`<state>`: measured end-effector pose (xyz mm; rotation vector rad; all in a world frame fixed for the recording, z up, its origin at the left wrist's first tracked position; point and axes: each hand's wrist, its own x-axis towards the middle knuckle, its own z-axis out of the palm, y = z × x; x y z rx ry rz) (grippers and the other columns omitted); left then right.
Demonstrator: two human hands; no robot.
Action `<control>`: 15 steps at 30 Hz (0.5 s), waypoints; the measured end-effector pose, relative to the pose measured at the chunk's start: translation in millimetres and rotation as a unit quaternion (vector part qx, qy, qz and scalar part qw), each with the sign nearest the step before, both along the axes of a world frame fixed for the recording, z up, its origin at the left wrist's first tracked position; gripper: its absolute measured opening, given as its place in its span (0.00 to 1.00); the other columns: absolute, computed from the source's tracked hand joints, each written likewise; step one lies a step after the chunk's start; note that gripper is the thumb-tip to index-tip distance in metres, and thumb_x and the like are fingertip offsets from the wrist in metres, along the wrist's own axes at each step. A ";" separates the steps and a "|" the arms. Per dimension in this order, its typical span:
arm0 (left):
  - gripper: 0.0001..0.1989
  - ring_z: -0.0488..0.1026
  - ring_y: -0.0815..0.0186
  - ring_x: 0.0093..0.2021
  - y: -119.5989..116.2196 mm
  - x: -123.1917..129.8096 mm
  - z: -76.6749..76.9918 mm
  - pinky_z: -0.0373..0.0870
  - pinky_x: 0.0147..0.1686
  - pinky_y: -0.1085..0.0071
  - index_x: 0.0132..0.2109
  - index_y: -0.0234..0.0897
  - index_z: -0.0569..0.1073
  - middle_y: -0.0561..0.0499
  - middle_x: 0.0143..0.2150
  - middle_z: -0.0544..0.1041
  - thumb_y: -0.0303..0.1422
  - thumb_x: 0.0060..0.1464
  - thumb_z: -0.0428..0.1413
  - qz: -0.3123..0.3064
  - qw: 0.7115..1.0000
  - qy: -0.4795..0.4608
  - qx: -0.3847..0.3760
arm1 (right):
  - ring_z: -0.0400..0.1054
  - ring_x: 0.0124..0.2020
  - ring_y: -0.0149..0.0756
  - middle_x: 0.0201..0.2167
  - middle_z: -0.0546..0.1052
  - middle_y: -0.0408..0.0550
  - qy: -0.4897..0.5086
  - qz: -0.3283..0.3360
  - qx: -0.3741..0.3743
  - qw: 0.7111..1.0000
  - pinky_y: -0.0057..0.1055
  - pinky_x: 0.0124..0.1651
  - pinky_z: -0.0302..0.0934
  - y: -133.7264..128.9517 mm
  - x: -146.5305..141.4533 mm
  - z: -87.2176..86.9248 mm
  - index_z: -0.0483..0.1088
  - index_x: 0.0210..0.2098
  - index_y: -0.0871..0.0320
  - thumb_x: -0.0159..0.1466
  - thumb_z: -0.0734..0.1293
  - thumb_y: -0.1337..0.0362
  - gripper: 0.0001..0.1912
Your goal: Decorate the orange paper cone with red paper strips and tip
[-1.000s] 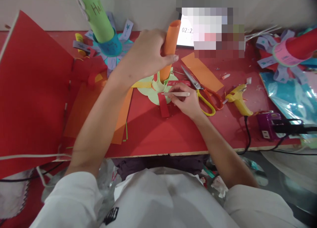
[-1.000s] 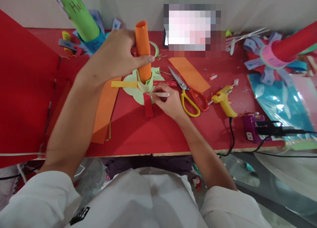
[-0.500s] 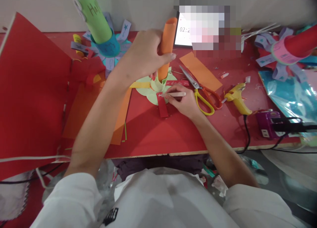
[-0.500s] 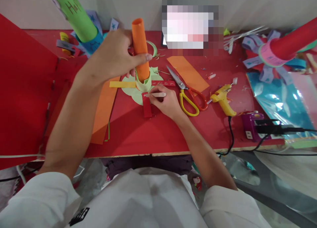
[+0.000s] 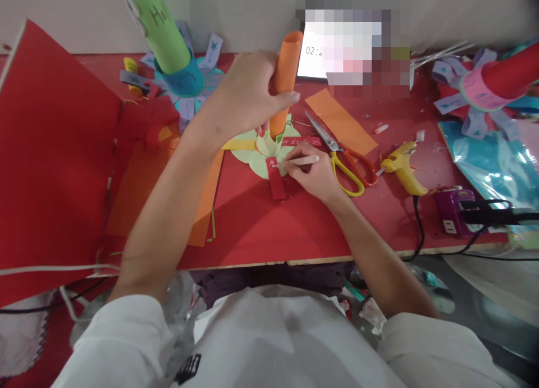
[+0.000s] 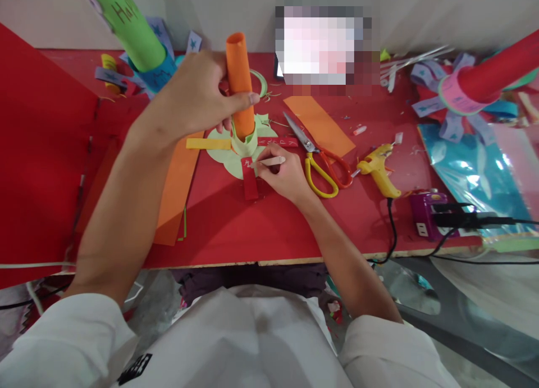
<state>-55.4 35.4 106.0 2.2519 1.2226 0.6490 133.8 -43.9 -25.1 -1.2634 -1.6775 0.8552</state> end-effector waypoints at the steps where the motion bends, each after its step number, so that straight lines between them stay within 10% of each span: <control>1: 0.11 0.75 0.68 0.19 0.1 0.1 0.0 0.65 0.20 0.74 0.35 0.38 0.69 0.53 0.27 0.76 0.31 0.66 0.62 0.002 1.000 0.001 -0.001 | 0.68 0.29 0.34 0.30 0.78 0.43 -0.002 0.000 0.002 1.000 0.34 0.33 0.62 0.0 0.0 -0.1 0.73 0.32 0.54 0.64 0.72 0.62 0.05; 15: 0.10 0.66 0.74 0.18 -3.2 1.6 5.5 0.60 0.23 0.75 0.37 0.37 0.70 0.58 0.25 0.69 0.32 0.66 0.62 0.029 0.999 0.027 -0.026 | 0.67 0.28 0.35 0.28 0.77 0.42 0.017 -0.036 0.008 0.999 0.35 0.33 0.61 -3.1 1.6 -1.8 0.72 0.31 0.53 0.62 0.71 0.65 0.04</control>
